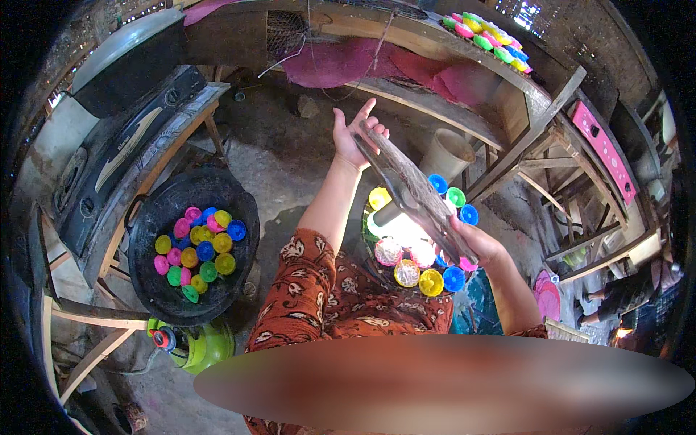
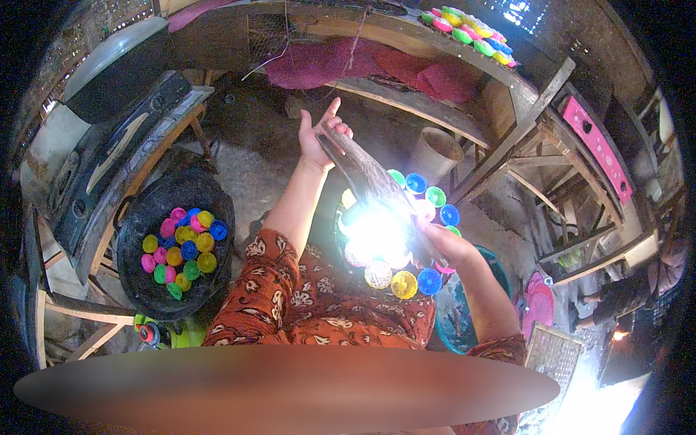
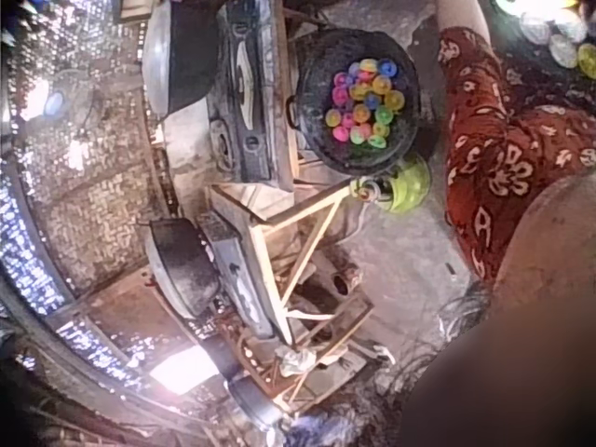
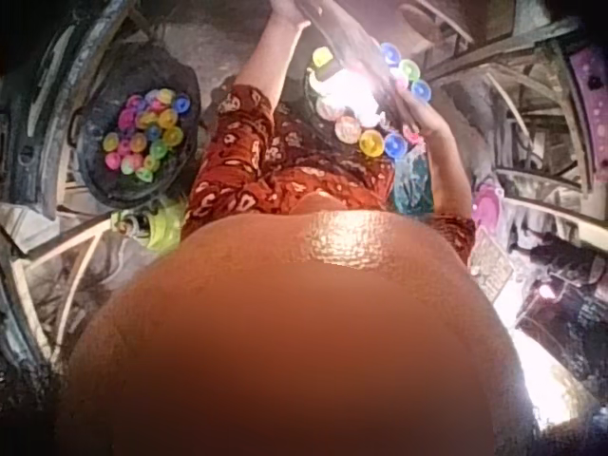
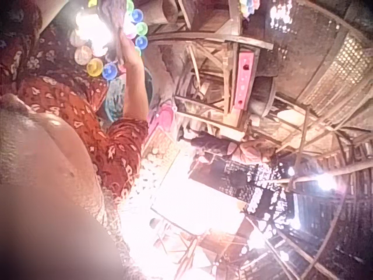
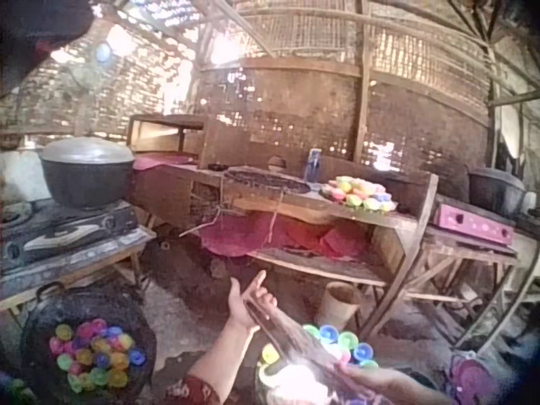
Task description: The person scoops a white paste from a green basin using a spatula and fills small colorful plastic molds arranged on a woven tray. The person then uses a wooden tool to press the paste into the molds.
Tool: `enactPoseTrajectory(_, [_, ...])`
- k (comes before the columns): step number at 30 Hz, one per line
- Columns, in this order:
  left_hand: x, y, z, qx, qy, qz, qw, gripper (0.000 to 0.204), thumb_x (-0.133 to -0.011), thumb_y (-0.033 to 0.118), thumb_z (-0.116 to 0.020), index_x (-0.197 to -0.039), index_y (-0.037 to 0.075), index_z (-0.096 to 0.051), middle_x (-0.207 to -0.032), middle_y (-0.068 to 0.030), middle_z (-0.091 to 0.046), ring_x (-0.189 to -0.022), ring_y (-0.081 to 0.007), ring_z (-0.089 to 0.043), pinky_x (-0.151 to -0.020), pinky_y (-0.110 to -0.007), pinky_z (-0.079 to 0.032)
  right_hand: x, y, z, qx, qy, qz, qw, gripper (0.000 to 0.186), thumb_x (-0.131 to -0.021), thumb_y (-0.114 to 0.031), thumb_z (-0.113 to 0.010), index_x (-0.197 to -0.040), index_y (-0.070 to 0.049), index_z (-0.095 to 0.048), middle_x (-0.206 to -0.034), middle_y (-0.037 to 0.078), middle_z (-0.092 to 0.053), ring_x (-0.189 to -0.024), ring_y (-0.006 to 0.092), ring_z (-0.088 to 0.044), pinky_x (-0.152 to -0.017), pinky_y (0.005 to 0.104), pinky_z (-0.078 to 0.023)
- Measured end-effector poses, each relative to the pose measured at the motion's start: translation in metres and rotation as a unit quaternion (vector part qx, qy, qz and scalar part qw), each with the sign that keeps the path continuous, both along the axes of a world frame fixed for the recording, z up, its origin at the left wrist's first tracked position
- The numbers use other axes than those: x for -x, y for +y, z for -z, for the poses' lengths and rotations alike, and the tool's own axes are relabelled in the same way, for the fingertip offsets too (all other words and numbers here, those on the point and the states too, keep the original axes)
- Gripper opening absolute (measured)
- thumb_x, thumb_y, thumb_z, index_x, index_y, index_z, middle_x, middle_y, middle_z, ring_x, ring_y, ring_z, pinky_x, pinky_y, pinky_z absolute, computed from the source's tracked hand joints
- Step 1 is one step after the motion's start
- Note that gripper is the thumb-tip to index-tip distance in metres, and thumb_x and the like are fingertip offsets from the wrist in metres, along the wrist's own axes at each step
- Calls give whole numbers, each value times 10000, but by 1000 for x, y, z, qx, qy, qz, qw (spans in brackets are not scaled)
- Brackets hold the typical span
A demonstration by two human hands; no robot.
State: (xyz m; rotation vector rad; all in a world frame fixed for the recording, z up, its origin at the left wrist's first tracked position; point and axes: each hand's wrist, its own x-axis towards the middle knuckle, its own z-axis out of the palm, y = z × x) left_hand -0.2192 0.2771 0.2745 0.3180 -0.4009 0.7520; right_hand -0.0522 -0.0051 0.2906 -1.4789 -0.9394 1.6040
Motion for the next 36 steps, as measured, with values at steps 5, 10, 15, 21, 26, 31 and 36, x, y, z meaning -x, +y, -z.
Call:
enactPoseTrajectory(5, [-3,-2,36,83,56,-78,992,737,-867,680,-244,-1207,89,-523,-537,55,-432,-544,-131,-473,-662,-347,-432,-8,14,-12,39,-135,-56,988,624,-893,-589,-378,-1003,-14,-595,-764,83,-626,-613,160,-611,-534,271,-503])
enactPoseTrajectory(10, [3,-1,55,113,51,-73,990,726,-835,711,-297,-1153,97,-516,-509,52,-392,-508,-126,-433,-627,-350,-419,4,17,-13,42,-173,-54,983,604,-900,-572,-385,-978,-14,-603,-710,74,-611,-560,153,-591,-480,273,-486])
enactPoseTrajectory(15, [14,13,54,118,64,-90,987,723,-830,718,-305,-1119,94,-529,-507,55,-382,-489,-114,-414,-600,-336,-414,10,27,-1,19,-174,-31,984,452,-915,-467,-455,-966,-39,-592,-705,48,-594,-545,146,-564,-470,291,-462])
enactPoseTrajectory(21, [13,23,43,154,82,-107,979,699,-824,710,-336,-1025,90,-589,-487,79,-333,-440,-88,-369,-545,-301,-419,14,45,4,-16,-129,14,991,337,-916,-370,-467,-937,-55,-583,-674,12,-567,-496,110,-528,-416,265,-420])
enactPoseTrajectory(26, [1,13,43,176,72,-77,979,701,-816,720,-340,-955,86,-603,-469,81,-312,-422,-82,-346,-514,-285,-405,18,32,-19,-36,-317,-1,948,524,-921,-485,-436,-867,11,-594,-592,57,-561,-440,127,-511,-400,256,-408])
enactPoseTrajectory(31, [6,2,46,162,96,-66,980,679,-799,748,-330,-882,120,-575,-459,72,-294,-423,-90,-325,-520,-287,-361,22,19,-19,-3,-280,-1,960,277,-920,-316,-471,-934,-64,-585,-617,9,-537,-441,100,-501,-376,249,-391])
enactPoseTrajectory(36, [23,11,40,162,110,-85,977,680,-800,748,-334,-875,110,-556,-449,71,-273,-403,-85,-308,-479,-274,-340,30,28,-2,0,-301,12,954,213,-902,-230,-488,-952,-52,-594,-604,8,-532,-443,101,-491,-374,254,-382])
